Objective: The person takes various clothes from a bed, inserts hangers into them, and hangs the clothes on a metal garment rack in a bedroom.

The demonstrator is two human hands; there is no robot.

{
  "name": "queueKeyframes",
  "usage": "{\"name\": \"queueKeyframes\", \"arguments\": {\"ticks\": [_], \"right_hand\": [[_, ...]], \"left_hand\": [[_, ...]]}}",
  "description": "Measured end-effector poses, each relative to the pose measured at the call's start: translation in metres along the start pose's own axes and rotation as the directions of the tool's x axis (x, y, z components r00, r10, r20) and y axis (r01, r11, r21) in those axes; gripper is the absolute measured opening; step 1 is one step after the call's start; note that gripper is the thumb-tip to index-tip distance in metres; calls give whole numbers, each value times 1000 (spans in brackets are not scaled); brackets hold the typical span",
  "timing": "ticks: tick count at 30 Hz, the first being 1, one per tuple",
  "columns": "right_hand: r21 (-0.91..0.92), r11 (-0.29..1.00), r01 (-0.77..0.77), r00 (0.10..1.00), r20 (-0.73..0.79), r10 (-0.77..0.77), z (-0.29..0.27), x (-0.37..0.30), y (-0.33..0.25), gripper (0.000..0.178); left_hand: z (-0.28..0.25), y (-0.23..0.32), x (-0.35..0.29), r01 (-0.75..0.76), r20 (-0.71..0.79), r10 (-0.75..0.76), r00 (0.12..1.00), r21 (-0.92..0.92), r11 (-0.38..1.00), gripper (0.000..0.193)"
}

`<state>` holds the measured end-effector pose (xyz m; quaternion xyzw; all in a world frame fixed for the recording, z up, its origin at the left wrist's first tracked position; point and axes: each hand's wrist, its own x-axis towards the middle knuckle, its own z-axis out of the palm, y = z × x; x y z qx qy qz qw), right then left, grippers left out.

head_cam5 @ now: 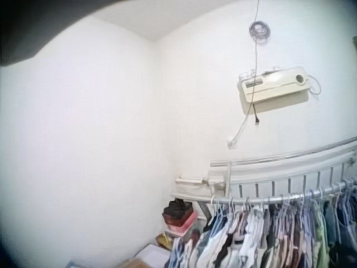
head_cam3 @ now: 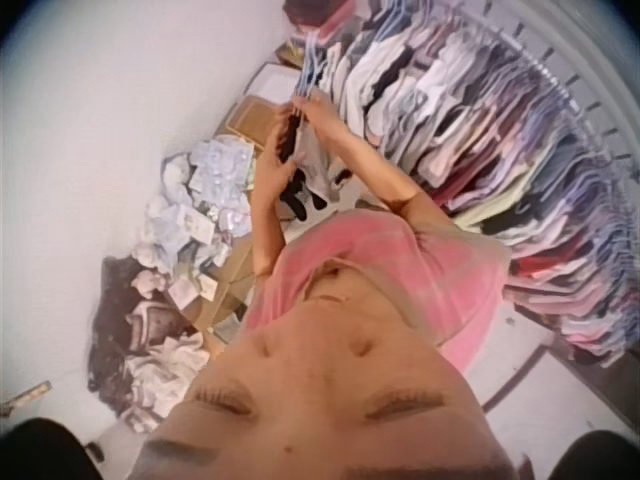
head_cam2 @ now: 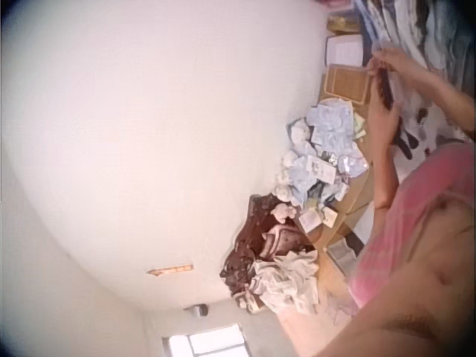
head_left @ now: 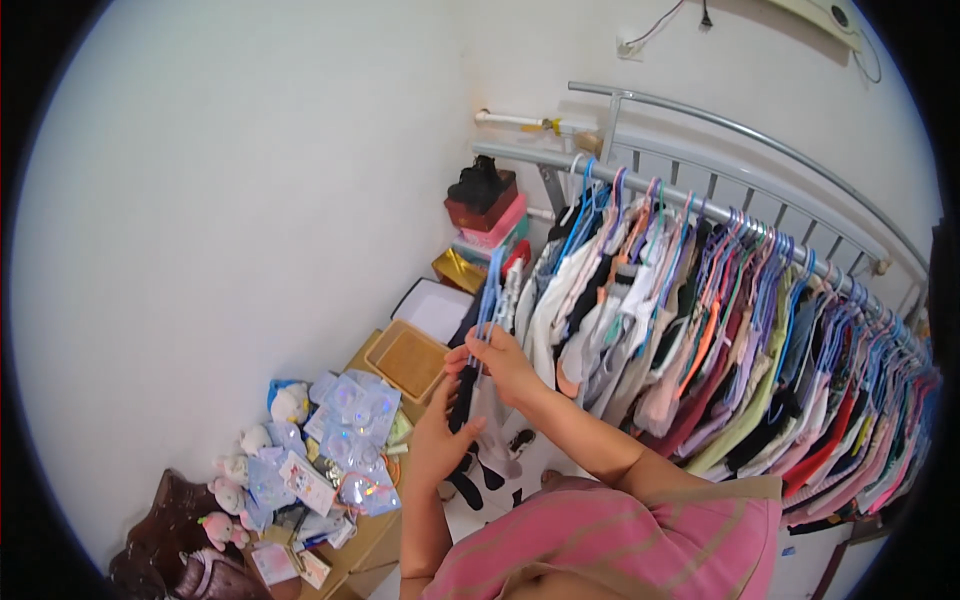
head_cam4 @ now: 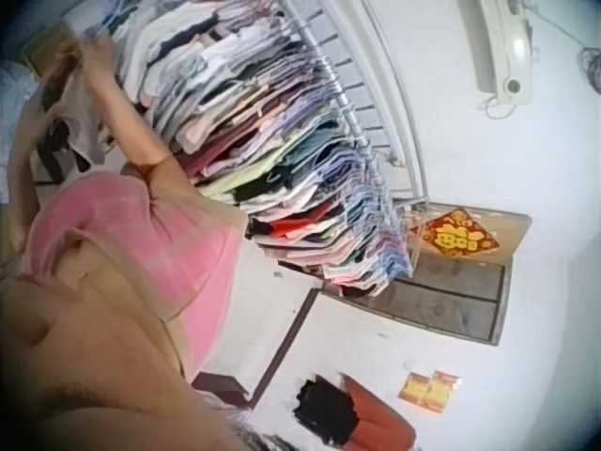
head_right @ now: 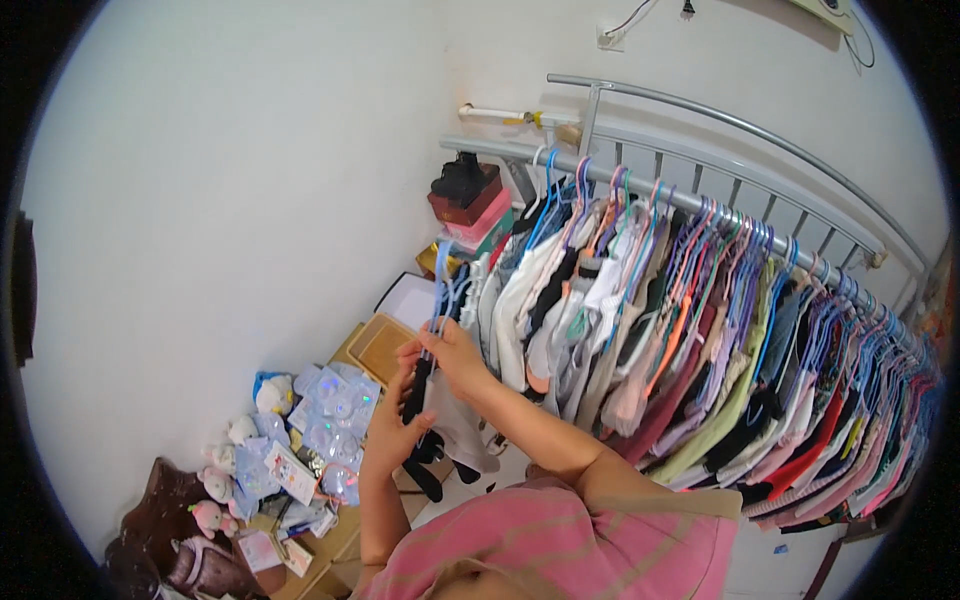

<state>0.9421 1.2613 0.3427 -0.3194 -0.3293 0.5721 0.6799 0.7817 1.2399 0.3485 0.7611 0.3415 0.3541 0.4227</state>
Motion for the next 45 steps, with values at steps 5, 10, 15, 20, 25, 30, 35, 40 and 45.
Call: {"name": "queueKeyframes", "arguments": {"ticks": [5, 10, 15, 20, 25, 30, 35, 40, 45], "right_hand": [[50, 990, 130, 971, -208, -117, -34, 54, -21, 11], [-26, 953, 303, 919, -255, -299, -67, 123, -60, 13], [-126, 941, 313, 894, -294, -337, -81, 155, -121, 15], [-58, 973, 221, 820, -530, -218, -128, 177, -107, 13], [-43, 944, 328, 730, -622, -282, -145, 167, -90, 13], [-68, 897, 436, 575, -746, -336, -159, 132, -103, 22], [-200, 909, 365, 527, -761, -379, -175, 94, -117, 24], [-676, 726, 126, 473, -602, -643, -129, 106, -89, 55], [-993, 101, 54, 556, -54, -830, -71, 85, -59, 50]], "left_hand": [[19, 0, 63, 65, 49, -83, 995, 300, 952, 57], [38, -17, 150, -72, 39, 63, 997, 313, 947, 47], [58, -1, 209, -182, 12, 186, 983, 264, 947, 44], [84, -15, 229, -211, 229, 149, 962, 275, 938, 51], [106, -46, 219, -278, 255, 222, 941, 210, 937, 59], [129, -36, 215, -421, 409, 307, 860, 227, 878, 67], [156, -16, 197, -404, 480, 307, 822, 109, 908, 71], [143, -41, 199, -380, 354, 315, 881, 130, 916, 69], [128, -54, 182, -190, 326, 203, 923, -71, 979, 59]]}}
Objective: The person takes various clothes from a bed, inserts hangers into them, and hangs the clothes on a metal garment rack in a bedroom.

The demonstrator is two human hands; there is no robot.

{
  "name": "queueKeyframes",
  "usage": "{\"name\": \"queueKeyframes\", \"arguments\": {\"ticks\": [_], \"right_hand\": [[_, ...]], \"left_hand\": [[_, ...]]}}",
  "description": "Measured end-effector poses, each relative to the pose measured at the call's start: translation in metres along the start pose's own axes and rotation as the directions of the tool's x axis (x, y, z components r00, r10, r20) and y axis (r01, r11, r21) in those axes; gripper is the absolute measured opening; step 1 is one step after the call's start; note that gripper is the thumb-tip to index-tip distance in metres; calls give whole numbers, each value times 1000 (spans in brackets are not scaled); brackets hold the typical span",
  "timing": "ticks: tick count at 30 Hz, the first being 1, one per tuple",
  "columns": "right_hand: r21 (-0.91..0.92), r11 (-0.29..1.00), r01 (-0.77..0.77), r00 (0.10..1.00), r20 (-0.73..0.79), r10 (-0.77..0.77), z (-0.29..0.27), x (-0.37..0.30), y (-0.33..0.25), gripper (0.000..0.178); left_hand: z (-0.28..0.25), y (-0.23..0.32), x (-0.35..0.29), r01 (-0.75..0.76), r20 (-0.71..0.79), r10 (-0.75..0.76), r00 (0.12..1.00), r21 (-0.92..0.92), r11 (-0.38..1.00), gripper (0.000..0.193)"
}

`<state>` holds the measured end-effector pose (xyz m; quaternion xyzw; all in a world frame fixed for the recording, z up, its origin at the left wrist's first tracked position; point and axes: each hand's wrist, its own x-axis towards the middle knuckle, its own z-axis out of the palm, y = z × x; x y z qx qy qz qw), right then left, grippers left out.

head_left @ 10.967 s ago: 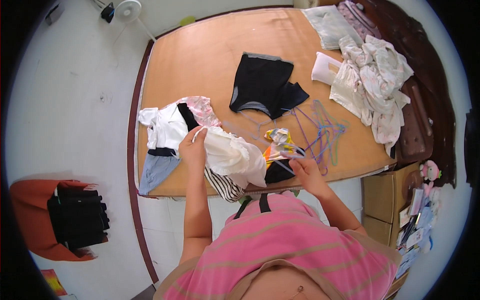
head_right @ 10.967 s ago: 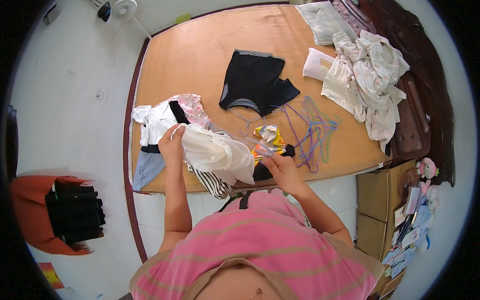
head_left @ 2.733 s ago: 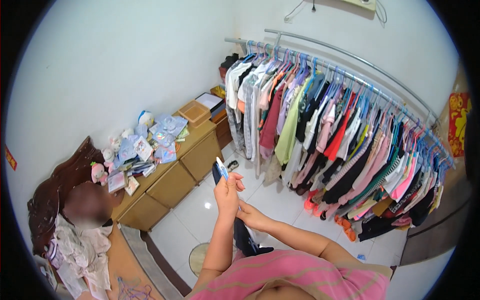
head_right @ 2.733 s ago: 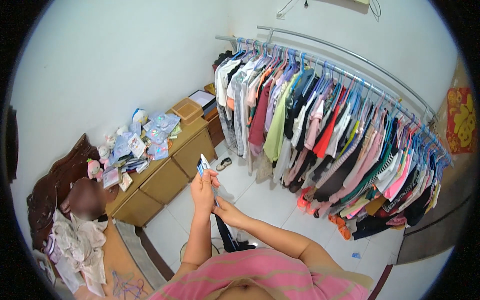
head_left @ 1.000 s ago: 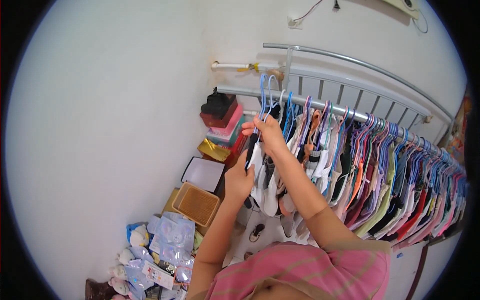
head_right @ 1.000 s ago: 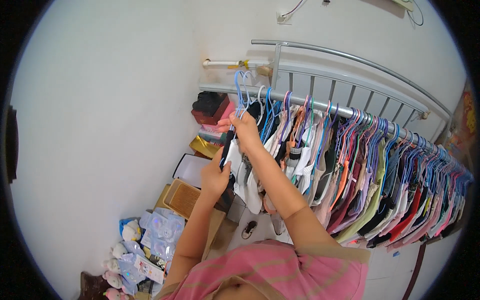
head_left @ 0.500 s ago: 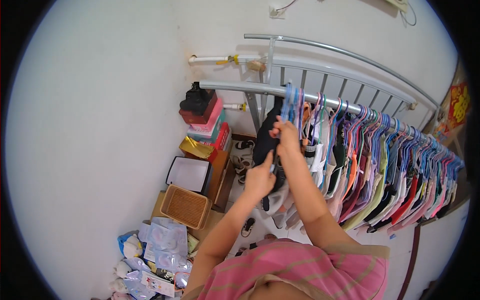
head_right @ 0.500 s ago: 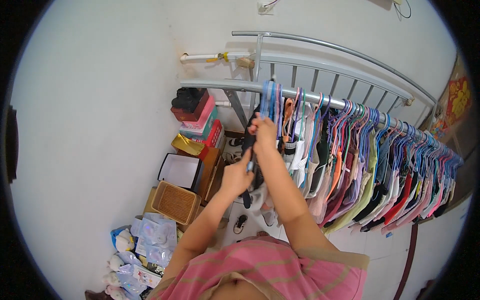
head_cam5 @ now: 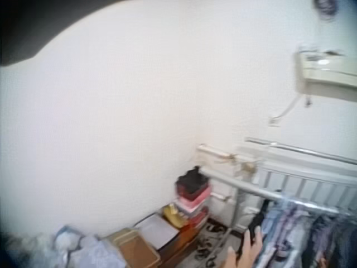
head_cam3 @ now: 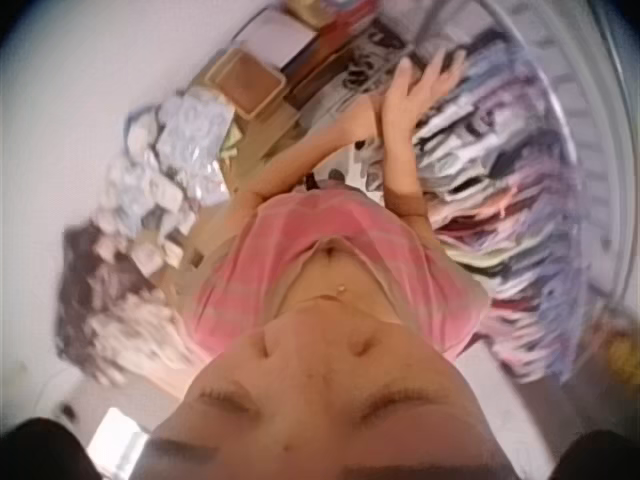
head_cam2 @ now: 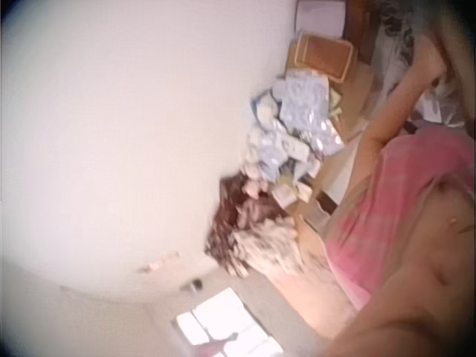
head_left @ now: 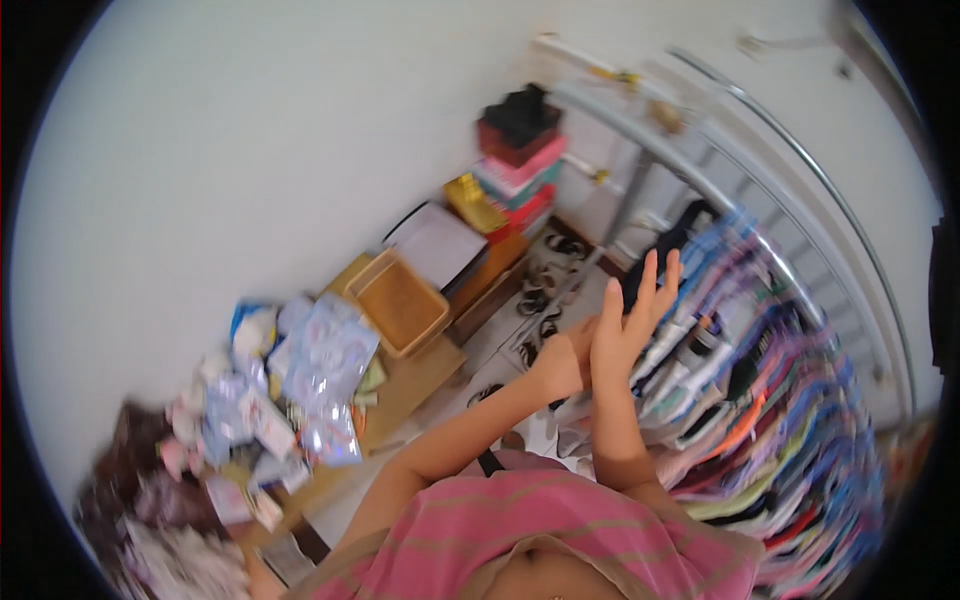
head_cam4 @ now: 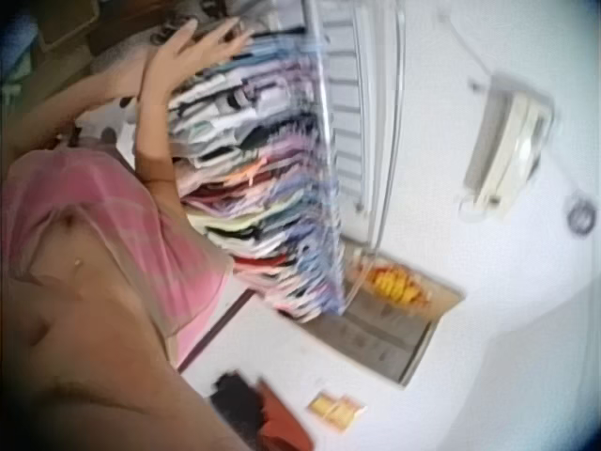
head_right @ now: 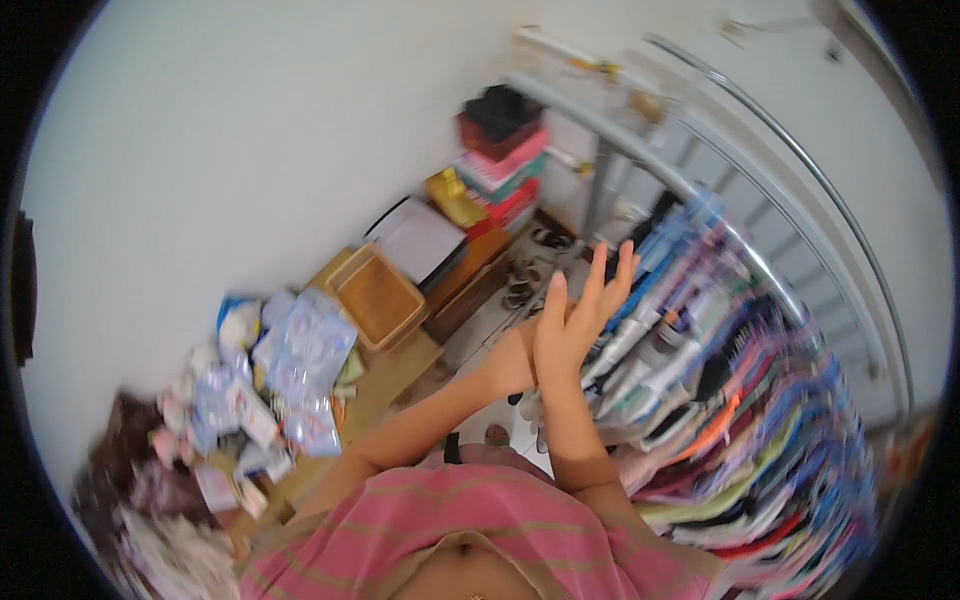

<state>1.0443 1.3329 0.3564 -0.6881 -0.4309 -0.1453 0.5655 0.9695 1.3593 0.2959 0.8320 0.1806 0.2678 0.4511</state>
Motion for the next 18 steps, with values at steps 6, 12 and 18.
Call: {"name": "queueKeyframes", "arguments": {"ticks": [6, 12, 18], "right_hand": [[439, 898, -35, 892, 418, -170, 48, -64, -12, 30], [585, 771, -250, 702, 658, -271, 69, -126, -50, 20], [615, 701, -361, 413, 779, -471, 43, -181, -89, 15]], "left_hand": [[12, -58, -85, 250, -123, -237, 964, 102, 963, 51], [2, -63, -220, 606, -522, -483, 703, 84, 791, 62], [9, -16, -339, 848, -793, -551, 262, -84, 524, 61]]}}
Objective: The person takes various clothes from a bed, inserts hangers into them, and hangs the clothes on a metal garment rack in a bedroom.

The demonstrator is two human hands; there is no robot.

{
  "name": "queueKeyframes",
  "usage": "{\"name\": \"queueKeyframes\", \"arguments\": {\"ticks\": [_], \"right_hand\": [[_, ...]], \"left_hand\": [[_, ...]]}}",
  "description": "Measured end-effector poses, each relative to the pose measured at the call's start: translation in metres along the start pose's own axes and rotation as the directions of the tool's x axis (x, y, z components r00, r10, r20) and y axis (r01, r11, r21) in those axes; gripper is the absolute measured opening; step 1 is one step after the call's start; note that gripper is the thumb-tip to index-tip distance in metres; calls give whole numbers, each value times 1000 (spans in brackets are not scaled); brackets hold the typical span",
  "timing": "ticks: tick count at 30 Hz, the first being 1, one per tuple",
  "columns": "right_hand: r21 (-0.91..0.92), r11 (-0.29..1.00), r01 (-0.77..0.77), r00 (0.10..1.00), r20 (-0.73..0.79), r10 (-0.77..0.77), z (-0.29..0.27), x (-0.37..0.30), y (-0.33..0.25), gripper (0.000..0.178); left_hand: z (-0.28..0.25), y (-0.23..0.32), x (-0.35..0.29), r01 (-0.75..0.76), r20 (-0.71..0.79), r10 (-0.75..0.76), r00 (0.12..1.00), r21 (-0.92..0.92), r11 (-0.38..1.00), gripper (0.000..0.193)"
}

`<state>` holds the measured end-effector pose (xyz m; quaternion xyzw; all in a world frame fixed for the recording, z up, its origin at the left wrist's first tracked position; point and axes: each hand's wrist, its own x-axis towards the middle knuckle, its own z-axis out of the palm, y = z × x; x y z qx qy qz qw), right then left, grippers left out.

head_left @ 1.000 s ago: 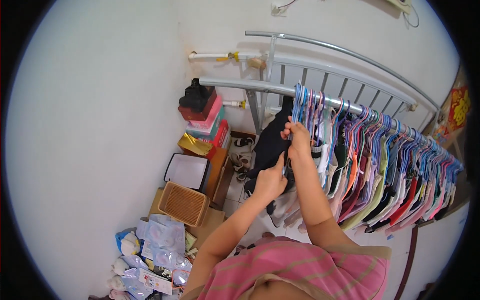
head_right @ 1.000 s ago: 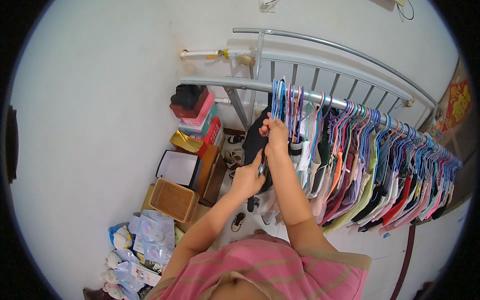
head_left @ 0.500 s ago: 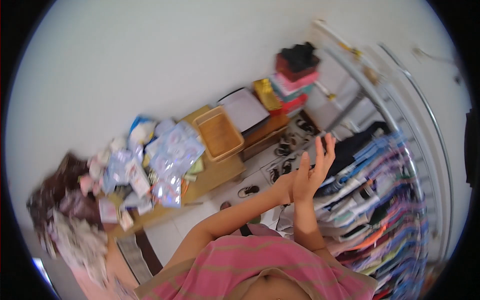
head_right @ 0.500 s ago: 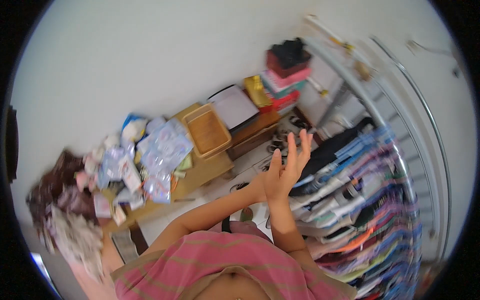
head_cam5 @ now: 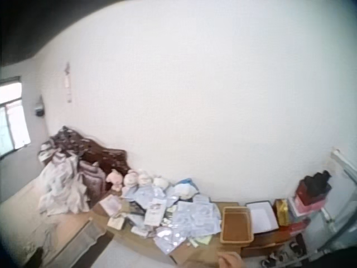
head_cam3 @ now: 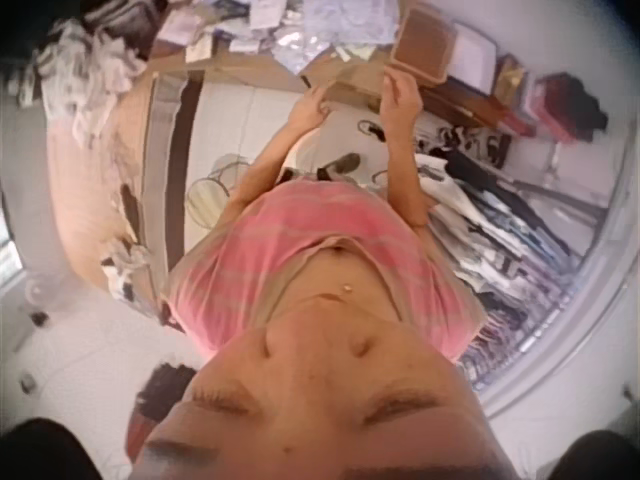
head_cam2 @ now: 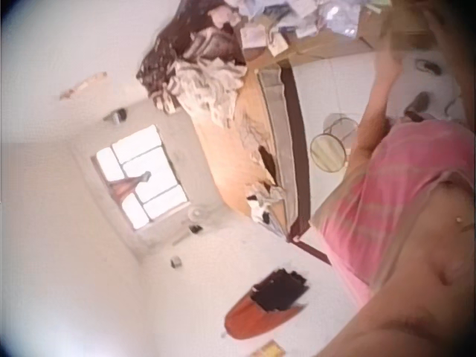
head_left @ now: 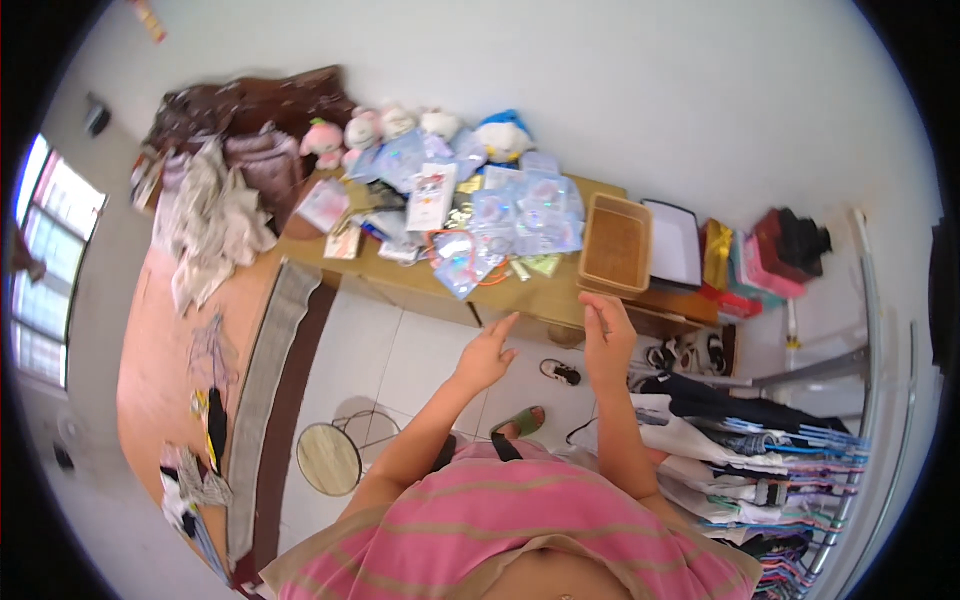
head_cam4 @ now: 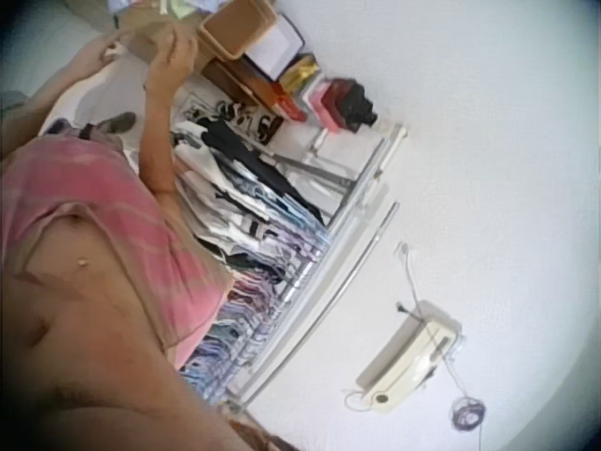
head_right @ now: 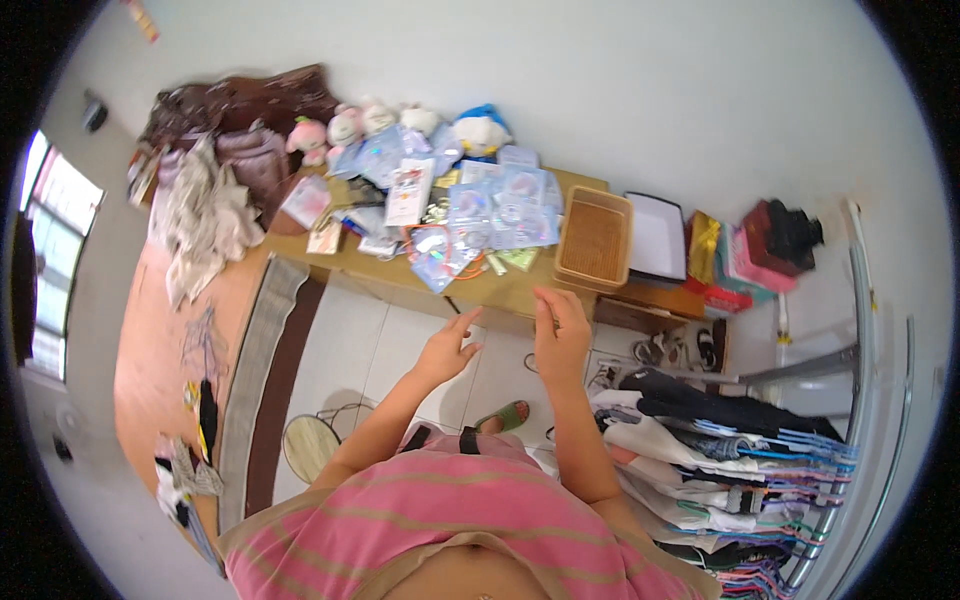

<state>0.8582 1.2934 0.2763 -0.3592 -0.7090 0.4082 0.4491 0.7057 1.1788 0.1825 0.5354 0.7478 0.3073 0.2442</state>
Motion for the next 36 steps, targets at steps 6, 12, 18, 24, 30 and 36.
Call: {"name": "queueKeyframes", "arguments": {"ticks": [6, 12, 18, 24, 30, 36], "right_hand": [[73, 995, 63, 969, 236, -79, 68, -53, -39, 15], [139, 990, 20, 878, 471, -84, 155, -164, -89, 14], [237, 971, 0, 636, 750, -183, 233, -311, -146, 15], [345, 938, 23, 365, 871, -329, 298, -415, -220, 14], [524, 851, 28, 71, 848, -525, 364, -513, -268, 15], [470, 866, -172, -191, 846, -497, 420, -620, -303, 15]], "left_hand": [[-49, -65, -112, 235, -279, -283, 918, -193, 953, 57], [-90, -108, -262, 305, -422, -416, 806, -306, 902, 55], [-112, -148, -443, 374, -542, -577, 612, -445, 814, 53], [-124, -150, -597, 390, -669, -700, 247, -593, 705, 52], [-108, -147, -703, 280, -677, -725, -127, -726, 629, 51], [-93, -158, -782, 293, -599, -745, -292, -798, 527, 46]]}}
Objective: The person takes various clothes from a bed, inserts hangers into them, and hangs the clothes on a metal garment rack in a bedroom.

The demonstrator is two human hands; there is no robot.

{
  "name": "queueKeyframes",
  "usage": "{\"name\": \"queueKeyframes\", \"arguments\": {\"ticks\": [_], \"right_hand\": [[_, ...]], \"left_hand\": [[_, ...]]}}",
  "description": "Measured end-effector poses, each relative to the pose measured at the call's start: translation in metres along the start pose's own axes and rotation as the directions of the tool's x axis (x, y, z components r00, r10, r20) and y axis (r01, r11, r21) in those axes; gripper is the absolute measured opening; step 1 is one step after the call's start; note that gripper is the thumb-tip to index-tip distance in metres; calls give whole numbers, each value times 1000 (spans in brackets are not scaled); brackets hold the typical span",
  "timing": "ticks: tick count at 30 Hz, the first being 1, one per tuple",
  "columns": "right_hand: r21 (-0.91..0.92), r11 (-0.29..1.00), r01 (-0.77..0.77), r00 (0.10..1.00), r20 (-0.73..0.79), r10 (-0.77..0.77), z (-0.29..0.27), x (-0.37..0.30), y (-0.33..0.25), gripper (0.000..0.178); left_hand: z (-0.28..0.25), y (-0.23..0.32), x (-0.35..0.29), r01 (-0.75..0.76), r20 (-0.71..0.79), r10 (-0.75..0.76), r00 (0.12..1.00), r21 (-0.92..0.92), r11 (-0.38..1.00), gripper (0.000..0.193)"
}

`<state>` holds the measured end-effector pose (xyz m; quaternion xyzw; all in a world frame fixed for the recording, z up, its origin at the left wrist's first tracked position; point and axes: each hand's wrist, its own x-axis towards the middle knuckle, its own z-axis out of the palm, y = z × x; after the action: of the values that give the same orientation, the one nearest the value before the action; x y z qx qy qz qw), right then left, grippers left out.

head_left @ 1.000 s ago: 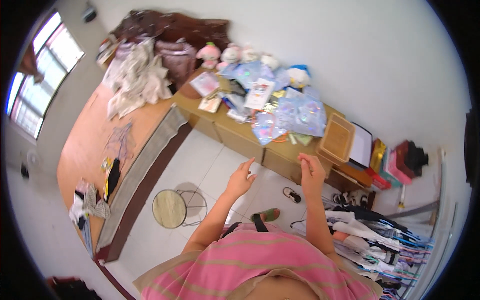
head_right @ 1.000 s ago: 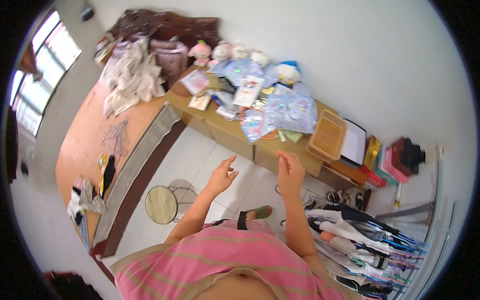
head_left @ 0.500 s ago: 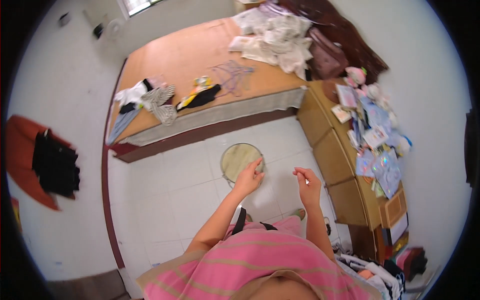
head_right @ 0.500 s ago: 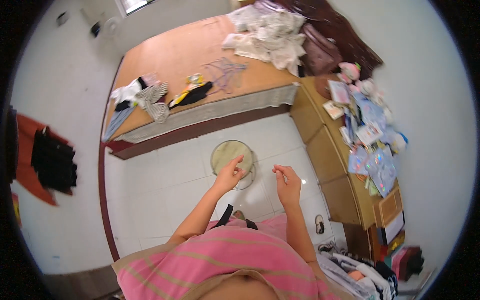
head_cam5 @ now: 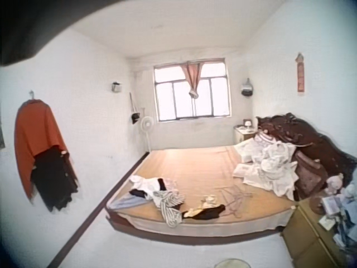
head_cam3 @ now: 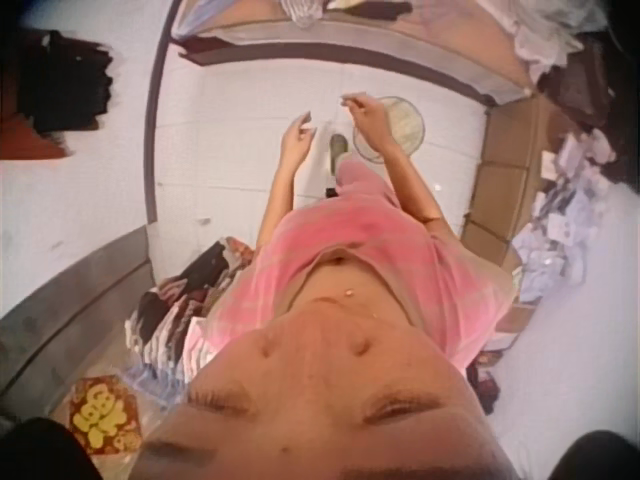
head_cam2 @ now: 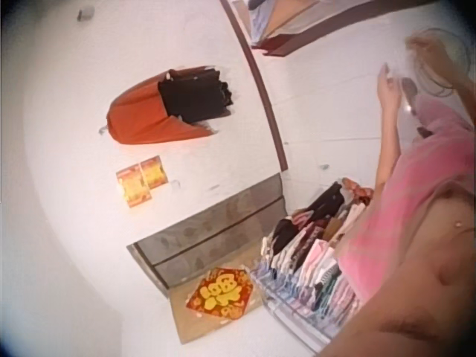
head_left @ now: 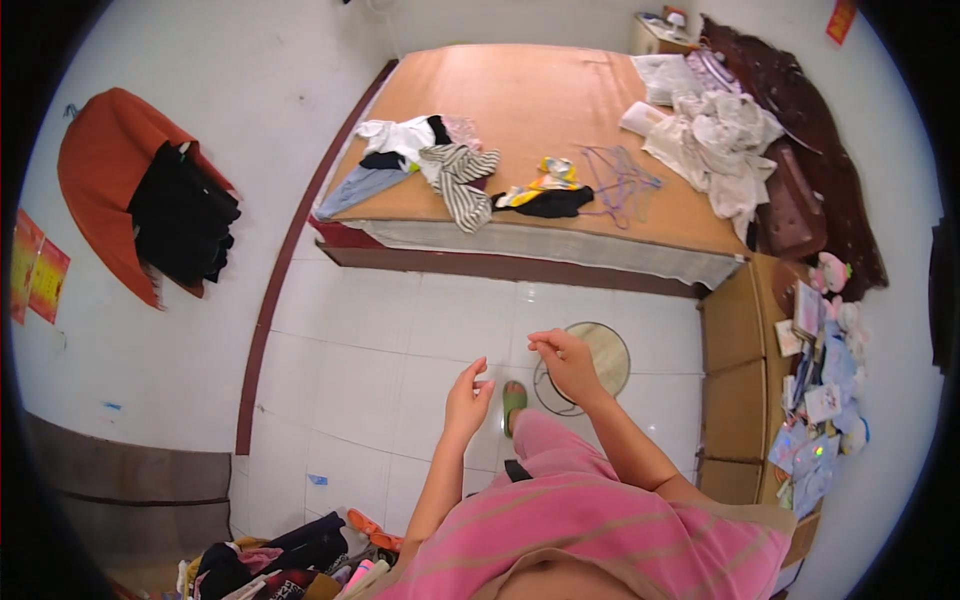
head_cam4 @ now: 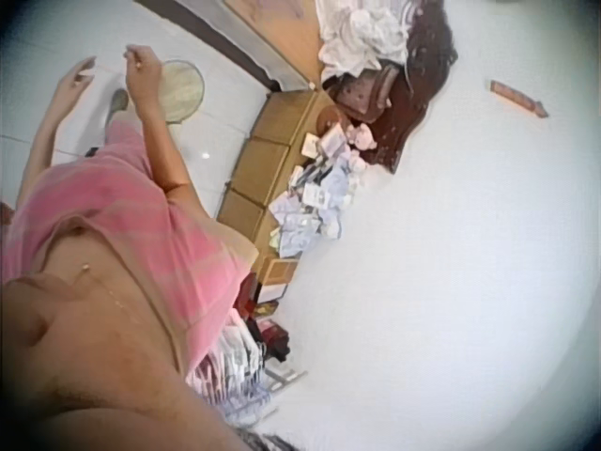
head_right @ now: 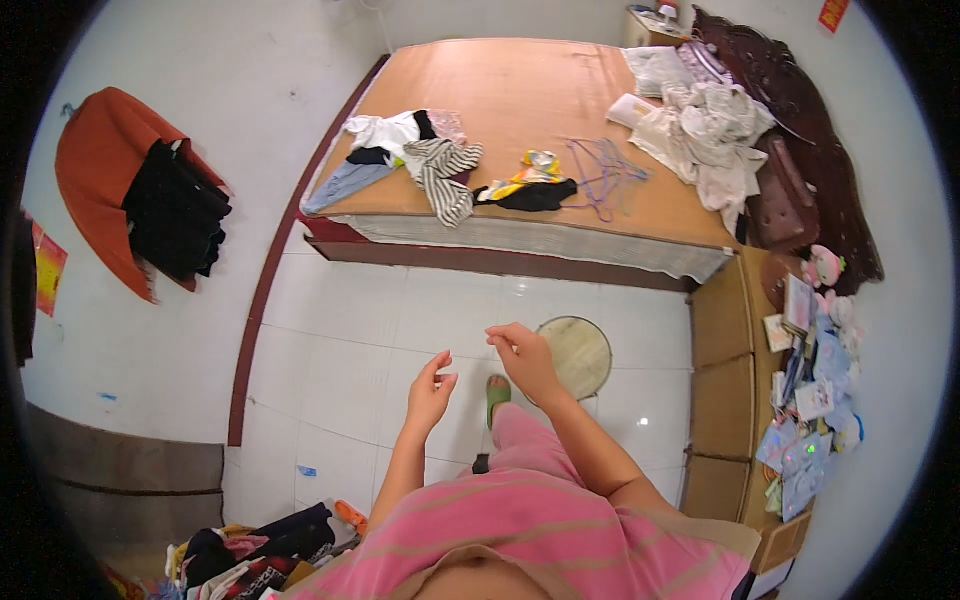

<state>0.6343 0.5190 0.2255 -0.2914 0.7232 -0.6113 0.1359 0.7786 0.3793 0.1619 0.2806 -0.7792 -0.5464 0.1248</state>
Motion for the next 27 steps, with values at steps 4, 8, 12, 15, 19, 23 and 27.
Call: {"name": "queueKeyframes", "arguments": {"ticks": [4, 8, 12, 15, 19, 23, 27], "right_hand": [[79, 992, -100, 985, 146, 87, 43, 62, 22, 16], [26, 999, -30, 992, 120, 26, 51, 125, 41, 17], [56, 995, -83, 995, 58, 80, 36, 194, 61, 17], [-45, 985, -165, 986, 19, 166, 20, 227, 81, 18], [-42, 978, -205, 978, 34, 206, 21, 270, 86, 20], [-26, 962, -272, 962, 0, 272, 22, 304, 112, 20], [-8, 921, -388, 918, -85, 386, 22, 334, 146, 20]], "left_hand": [[-32, -20, 49, 17, -42, -15, 999, 41, 999, 44], [-40, -29, 121, 97, -18, -95, 995, 130, 987, 41], [-41, -17, 210, -34, 138, 9, 990, 176, 984, 40], [-34, -4, 259, -49, 191, 16, 982, 173, 984, 39], [-33, -22, 315, 3, 210, -31, 977, 131, 991, 36], [-40, -51, 390, 15, 281, -81, 956, 229, 973, 35], [-41, -80, 496, 80, 309, -157, 938, 250, 965, 34]]}}
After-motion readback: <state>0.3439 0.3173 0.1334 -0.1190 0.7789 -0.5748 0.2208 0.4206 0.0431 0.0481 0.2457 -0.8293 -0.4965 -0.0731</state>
